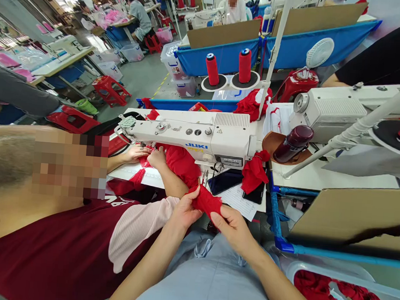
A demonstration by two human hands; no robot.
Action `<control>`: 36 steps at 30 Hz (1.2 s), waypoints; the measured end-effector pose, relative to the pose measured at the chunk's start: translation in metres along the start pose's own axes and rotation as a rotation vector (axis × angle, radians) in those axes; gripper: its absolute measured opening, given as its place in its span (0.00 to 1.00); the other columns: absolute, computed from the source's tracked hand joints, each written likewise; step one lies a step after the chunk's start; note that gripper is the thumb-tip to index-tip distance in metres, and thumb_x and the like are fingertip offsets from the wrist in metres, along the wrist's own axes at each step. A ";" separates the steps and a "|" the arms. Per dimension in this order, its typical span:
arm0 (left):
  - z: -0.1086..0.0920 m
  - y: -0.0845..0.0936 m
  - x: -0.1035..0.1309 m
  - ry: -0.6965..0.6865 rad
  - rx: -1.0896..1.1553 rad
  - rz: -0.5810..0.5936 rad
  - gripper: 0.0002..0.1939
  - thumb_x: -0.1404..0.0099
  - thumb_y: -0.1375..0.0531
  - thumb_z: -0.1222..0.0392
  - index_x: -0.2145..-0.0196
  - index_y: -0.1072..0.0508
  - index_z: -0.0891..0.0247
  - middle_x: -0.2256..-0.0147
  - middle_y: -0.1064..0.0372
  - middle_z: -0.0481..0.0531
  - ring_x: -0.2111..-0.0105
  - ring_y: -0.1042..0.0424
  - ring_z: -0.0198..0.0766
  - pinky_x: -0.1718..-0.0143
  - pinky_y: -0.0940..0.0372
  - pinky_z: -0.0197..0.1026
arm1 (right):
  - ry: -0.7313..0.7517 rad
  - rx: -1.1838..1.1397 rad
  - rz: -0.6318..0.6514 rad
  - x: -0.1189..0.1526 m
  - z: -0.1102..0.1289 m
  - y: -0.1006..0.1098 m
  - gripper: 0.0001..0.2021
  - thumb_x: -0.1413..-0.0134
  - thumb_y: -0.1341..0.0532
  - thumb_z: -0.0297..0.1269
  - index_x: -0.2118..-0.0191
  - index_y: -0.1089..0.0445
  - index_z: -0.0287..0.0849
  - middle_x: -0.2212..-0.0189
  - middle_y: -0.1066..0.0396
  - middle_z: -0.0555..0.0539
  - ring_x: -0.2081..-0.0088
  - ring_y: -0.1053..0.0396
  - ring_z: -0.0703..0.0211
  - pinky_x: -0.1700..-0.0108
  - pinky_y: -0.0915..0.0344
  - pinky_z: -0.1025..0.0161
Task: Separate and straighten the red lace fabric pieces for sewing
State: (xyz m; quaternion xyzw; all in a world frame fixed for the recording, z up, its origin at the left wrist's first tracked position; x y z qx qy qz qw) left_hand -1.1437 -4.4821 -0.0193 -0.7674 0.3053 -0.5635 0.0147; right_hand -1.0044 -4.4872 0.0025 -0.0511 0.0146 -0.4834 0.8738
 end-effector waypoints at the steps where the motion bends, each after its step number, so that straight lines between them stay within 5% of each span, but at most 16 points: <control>1: 0.001 0.000 0.002 -0.008 0.000 0.013 0.10 0.34 0.44 0.69 0.74 0.29 0.68 0.77 0.27 0.53 0.79 0.28 0.35 0.71 0.30 0.37 | -0.041 -0.043 -0.031 -0.001 -0.005 0.005 0.21 0.44 0.42 0.56 0.74 0.31 0.42 0.78 0.38 0.51 0.73 0.42 0.59 0.69 0.42 0.63; 6: 0.002 -0.005 0.014 -0.050 -0.045 0.100 0.04 0.37 0.39 0.65 0.66 0.27 0.69 0.70 0.23 0.56 0.72 0.24 0.38 0.66 0.28 0.39 | -0.163 -0.176 -0.240 -0.002 -0.026 0.024 0.20 0.45 0.40 0.56 0.62 0.24 0.45 0.76 0.34 0.50 0.70 0.38 0.56 0.65 0.36 0.60; 12: 0.004 -0.008 0.020 -0.036 -0.070 0.114 0.06 0.36 0.39 0.61 0.67 0.26 0.68 0.70 0.23 0.55 0.71 0.23 0.38 0.61 0.28 0.40 | 0.024 -0.116 -0.436 -0.006 -0.016 0.032 0.12 0.48 0.35 0.50 0.62 0.22 0.49 0.56 0.32 0.46 0.53 0.36 0.53 0.52 0.39 0.60; 15: 0.003 -0.007 0.022 -0.039 -0.074 0.103 0.07 0.36 0.39 0.61 0.66 0.26 0.68 0.70 0.23 0.55 0.71 0.24 0.38 0.61 0.28 0.40 | -0.013 -0.222 -0.476 -0.008 -0.017 0.033 0.12 0.52 0.32 0.49 0.64 0.22 0.49 0.68 0.30 0.49 0.66 0.35 0.59 0.63 0.38 0.63; 19: 0.002 -0.006 0.023 -0.018 -0.063 0.097 0.07 0.35 0.41 0.61 0.65 0.26 0.69 0.68 0.23 0.56 0.70 0.23 0.38 0.61 0.28 0.40 | -0.094 -0.310 -0.470 -0.009 -0.016 0.031 0.16 0.50 0.35 0.54 0.65 0.23 0.46 0.83 0.43 0.55 0.78 0.49 0.65 0.75 0.50 0.66; 23: 0.000 -0.004 0.026 -0.024 -0.038 0.081 0.06 0.35 0.41 0.62 0.66 0.26 0.69 0.70 0.23 0.55 0.72 0.24 0.37 0.61 0.28 0.40 | -0.129 -0.342 -0.399 -0.010 -0.011 0.027 0.21 0.52 0.36 0.59 0.72 0.24 0.43 0.85 0.44 0.55 0.79 0.50 0.66 0.77 0.51 0.66; 29: 0.000 -0.003 0.028 -0.028 -0.034 0.064 0.07 0.35 0.41 0.62 0.66 0.26 0.69 0.70 0.23 0.55 0.73 0.24 0.37 0.60 0.28 0.40 | -0.157 -0.352 -0.380 -0.013 -0.006 0.022 0.14 0.60 0.29 0.49 0.68 0.22 0.47 0.75 0.28 0.49 0.68 0.33 0.56 0.63 0.35 0.60; 36: -0.002 -0.001 0.029 -0.025 -0.009 0.065 0.07 0.35 0.41 0.63 0.67 0.25 0.68 0.69 0.22 0.55 0.71 0.23 0.38 0.60 0.28 0.40 | -0.137 -0.315 -0.428 -0.007 -0.001 0.022 0.10 0.58 0.32 0.44 0.70 0.23 0.44 0.86 0.42 0.55 0.81 0.49 0.65 0.77 0.51 0.65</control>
Point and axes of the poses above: each hand's wrist, its own x-axis away from the middle knuckle, its own y-axis out of the back of the hand, z = x × y, the point moved 4 cm from there along -x, towards the middle knuckle
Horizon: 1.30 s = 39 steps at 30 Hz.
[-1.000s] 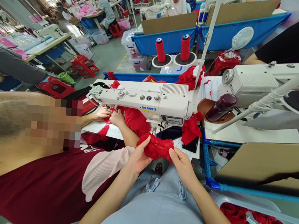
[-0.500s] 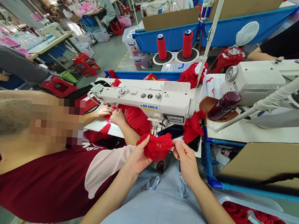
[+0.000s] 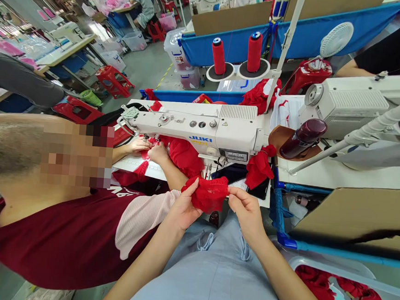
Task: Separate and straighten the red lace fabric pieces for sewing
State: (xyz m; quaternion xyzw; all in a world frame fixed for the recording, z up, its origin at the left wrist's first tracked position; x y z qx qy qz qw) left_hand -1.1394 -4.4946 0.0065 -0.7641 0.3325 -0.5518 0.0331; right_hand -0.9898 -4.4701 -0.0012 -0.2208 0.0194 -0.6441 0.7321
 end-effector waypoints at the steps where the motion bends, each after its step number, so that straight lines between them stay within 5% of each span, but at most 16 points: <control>1: 0.000 0.000 0.001 -0.002 -0.003 0.003 0.06 0.35 0.40 0.63 0.67 0.25 0.68 0.69 0.22 0.55 0.71 0.23 0.38 0.60 0.28 0.40 | 0.004 -0.001 0.001 0.001 0.000 0.000 0.10 0.58 0.33 0.43 0.69 0.23 0.44 0.86 0.43 0.56 0.81 0.49 0.65 0.77 0.51 0.65; 9: -0.001 -0.003 0.009 -0.003 -0.004 -0.008 0.08 0.33 0.43 0.63 0.68 0.26 0.69 0.71 0.23 0.55 0.73 0.24 0.37 0.65 0.28 0.38 | -0.036 0.010 -0.002 0.001 0.000 -0.007 0.11 0.61 0.30 0.44 0.69 0.23 0.45 0.73 0.26 0.49 0.71 0.34 0.58 0.67 0.36 0.61; 18: -0.004 0.007 0.007 -0.022 0.018 -0.043 0.06 0.35 0.42 0.63 0.66 0.26 0.68 0.71 0.23 0.54 0.74 0.24 0.37 0.66 0.29 0.38 | 0.004 0.035 -0.004 0.006 0.007 -0.006 0.09 0.58 0.34 0.40 0.67 0.22 0.46 0.85 0.36 0.54 0.79 0.40 0.62 0.74 0.38 0.62; 24: -0.004 0.005 0.010 -0.041 0.003 -0.027 0.08 0.33 0.44 0.63 0.68 0.26 0.69 0.72 0.23 0.54 0.74 0.25 0.36 0.66 0.29 0.38 | -0.014 0.023 -0.005 0.006 0.005 -0.011 0.09 0.61 0.31 0.41 0.70 0.22 0.46 0.77 0.27 0.50 0.71 0.31 0.57 0.66 0.32 0.59; 39: -0.006 0.007 0.018 -0.105 -0.025 -0.048 0.06 0.34 0.42 0.64 0.68 0.27 0.68 0.72 0.23 0.53 0.74 0.25 0.35 0.68 0.29 0.37 | 0.015 0.080 0.003 0.006 0.009 -0.014 0.09 0.57 0.33 0.43 0.72 0.24 0.43 0.79 0.29 0.50 0.76 0.36 0.61 0.72 0.37 0.63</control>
Point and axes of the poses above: each hand's wrist, its own x-axis away from the middle knuckle, its own y-axis out of the back of the hand, z = x × y, the point moved 4 cm from there along -x, towards the middle knuckle
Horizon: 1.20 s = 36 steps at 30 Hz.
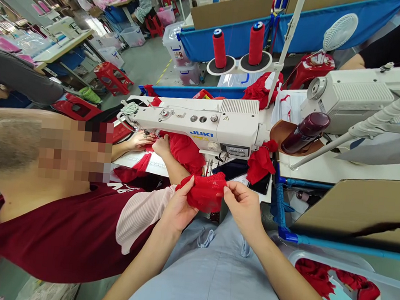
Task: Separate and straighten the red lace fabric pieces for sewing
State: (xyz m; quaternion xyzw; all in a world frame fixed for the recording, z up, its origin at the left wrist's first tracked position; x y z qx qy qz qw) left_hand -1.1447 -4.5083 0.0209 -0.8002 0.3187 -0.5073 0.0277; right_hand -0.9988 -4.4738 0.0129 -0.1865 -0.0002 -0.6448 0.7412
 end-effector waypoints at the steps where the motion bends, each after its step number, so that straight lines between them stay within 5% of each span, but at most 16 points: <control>1: 0.000 0.001 0.000 0.001 0.001 -0.006 0.06 0.35 0.42 0.64 0.68 0.27 0.68 0.72 0.23 0.53 0.75 0.25 0.35 0.69 0.29 0.37 | 0.015 0.010 0.006 0.000 0.001 0.000 0.09 0.56 0.34 0.43 0.72 0.24 0.43 0.81 0.32 0.51 0.78 0.39 0.62 0.74 0.39 0.64; 6: -0.001 0.003 -0.002 -0.002 0.008 0.031 0.07 0.35 0.41 0.63 0.68 0.26 0.68 0.71 0.23 0.53 0.73 0.25 0.35 0.71 0.30 0.35 | 0.036 0.013 0.008 0.003 0.004 0.003 0.09 0.55 0.37 0.41 0.71 0.24 0.41 0.88 0.46 0.57 0.83 0.51 0.67 0.80 0.52 0.67; 12: -0.002 0.002 0.001 0.001 0.013 0.019 0.08 0.33 0.43 0.63 0.68 0.26 0.69 0.72 0.23 0.53 0.74 0.24 0.36 0.73 0.30 0.36 | 0.016 0.005 0.014 0.002 0.003 -0.001 0.08 0.57 0.33 0.40 0.71 0.25 0.42 0.79 0.29 0.50 0.77 0.35 0.62 0.73 0.37 0.64; 18: -0.004 0.002 0.002 -0.007 0.040 0.003 0.08 0.34 0.42 0.64 0.69 0.26 0.68 0.72 0.23 0.52 0.74 0.24 0.35 0.73 0.29 0.36 | 0.087 -0.044 0.003 0.003 0.002 0.000 0.06 0.50 0.37 0.39 0.66 0.29 0.43 0.80 0.34 0.54 0.84 0.47 0.69 0.82 0.49 0.70; 27: -0.004 0.004 0.002 -0.015 0.021 0.037 0.08 0.34 0.42 0.62 0.68 0.26 0.68 0.71 0.22 0.53 0.73 0.23 0.36 0.71 0.29 0.35 | 0.377 0.334 -0.052 0.011 0.004 0.002 0.03 0.47 0.36 0.36 0.65 0.27 0.45 0.74 0.28 0.51 0.75 0.35 0.64 0.75 0.39 0.68; 32: -0.002 0.007 0.002 -0.012 0.008 0.039 0.07 0.34 0.42 0.62 0.67 0.26 0.68 0.70 0.22 0.52 0.73 0.24 0.35 0.70 0.29 0.35 | 0.350 0.309 -0.083 0.009 0.003 0.002 0.03 0.47 0.36 0.37 0.67 0.27 0.44 0.74 0.27 0.51 0.75 0.33 0.63 0.73 0.36 0.67; 36: -0.001 0.009 0.000 -0.019 0.009 0.054 0.07 0.34 0.42 0.62 0.67 0.26 0.68 0.70 0.22 0.52 0.72 0.24 0.35 0.69 0.30 0.35 | 0.211 0.168 -0.081 0.007 -0.002 0.003 0.08 0.47 0.36 0.42 0.70 0.30 0.44 0.81 0.33 0.54 0.81 0.40 0.66 0.79 0.43 0.69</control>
Point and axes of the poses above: each hand's wrist, its own x-axis away from the middle knuckle, its own y-axis out of the back of the hand, z = x × y, the point moved 4 cm from there along -x, towards the middle knuckle
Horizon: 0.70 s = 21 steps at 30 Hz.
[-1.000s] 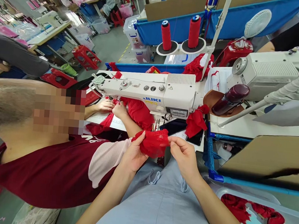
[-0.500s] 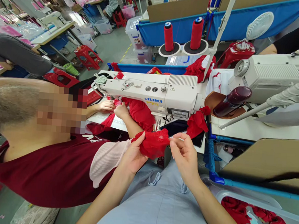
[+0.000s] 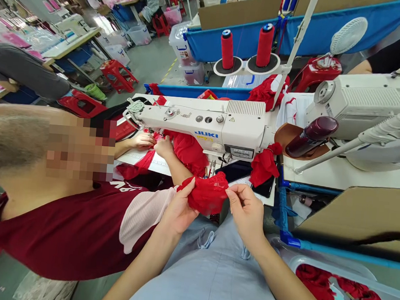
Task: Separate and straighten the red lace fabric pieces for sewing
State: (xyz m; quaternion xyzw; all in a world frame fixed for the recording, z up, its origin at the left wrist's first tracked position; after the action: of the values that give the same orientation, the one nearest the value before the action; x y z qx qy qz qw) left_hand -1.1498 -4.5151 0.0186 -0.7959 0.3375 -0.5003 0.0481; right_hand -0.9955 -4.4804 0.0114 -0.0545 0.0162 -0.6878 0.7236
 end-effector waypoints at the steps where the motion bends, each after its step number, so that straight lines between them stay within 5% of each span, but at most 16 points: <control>1: 0.000 0.000 0.000 -0.003 0.002 -0.001 0.07 0.34 0.42 0.62 0.67 0.26 0.67 0.70 0.22 0.52 0.72 0.24 0.35 0.69 0.30 0.35 | -0.037 -0.055 0.004 -0.001 -0.001 0.000 0.10 0.47 0.36 0.44 0.70 0.32 0.44 0.83 0.35 0.55 0.83 0.42 0.67 0.81 0.45 0.69; 7: 0.005 0.001 -0.001 -0.019 0.005 0.006 0.07 0.36 0.39 0.61 0.70 0.26 0.66 0.71 0.23 0.50 0.73 0.25 0.33 0.60 0.30 0.38 | -0.124 -0.185 0.017 -0.004 -0.002 -0.002 0.16 0.50 0.34 0.50 0.71 0.34 0.43 0.85 0.38 0.56 0.82 0.43 0.67 0.79 0.45 0.69; 10: 0.007 -0.004 0.001 -0.067 -0.076 0.154 0.12 0.44 0.32 0.54 0.68 0.25 0.67 0.69 0.23 0.52 0.70 0.24 0.37 0.59 0.30 0.40 | -0.123 -0.137 0.047 -0.003 -0.001 -0.005 0.16 0.51 0.34 0.51 0.71 0.34 0.43 0.84 0.39 0.56 0.82 0.43 0.66 0.79 0.45 0.68; 13: 0.008 -0.011 0.005 -0.163 -0.194 0.293 0.17 0.53 0.27 0.58 0.68 0.24 0.67 0.69 0.23 0.53 0.69 0.25 0.39 0.62 0.31 0.39 | -0.102 -0.088 0.067 -0.002 0.000 -0.006 0.17 0.49 0.35 0.52 0.71 0.34 0.43 0.85 0.40 0.56 0.83 0.44 0.66 0.80 0.46 0.68; 17: 0.009 -0.011 0.002 -0.233 -0.191 0.243 0.17 0.58 0.26 0.61 0.70 0.24 0.68 0.70 0.22 0.52 0.69 0.24 0.38 0.61 0.31 0.40 | -0.059 -0.076 0.018 -0.005 0.001 0.000 0.15 0.47 0.37 0.50 0.70 0.36 0.44 0.84 0.37 0.55 0.83 0.44 0.66 0.80 0.45 0.68; 21: 0.007 -0.011 0.000 -0.239 -0.165 0.221 0.18 0.59 0.25 0.61 0.71 0.24 0.68 0.70 0.22 0.53 0.69 0.24 0.39 0.61 0.30 0.41 | -0.031 -0.127 -0.055 -0.009 0.000 0.008 0.12 0.44 0.38 0.46 0.69 0.38 0.44 0.73 0.26 0.48 0.82 0.43 0.67 0.78 0.43 0.67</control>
State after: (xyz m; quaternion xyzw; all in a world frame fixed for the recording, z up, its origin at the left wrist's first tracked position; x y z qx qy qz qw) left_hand -1.1388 -4.5089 0.0193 -0.8089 0.4549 -0.3644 0.0770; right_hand -0.9878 -4.4707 0.0097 -0.1112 0.0473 -0.7040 0.6998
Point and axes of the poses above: each hand's wrist, its own x-axis away from the middle knuckle, its own y-axis out of the back of the hand, z = x × y, the point moved 4 cm from there along -x, towards the middle knuckle
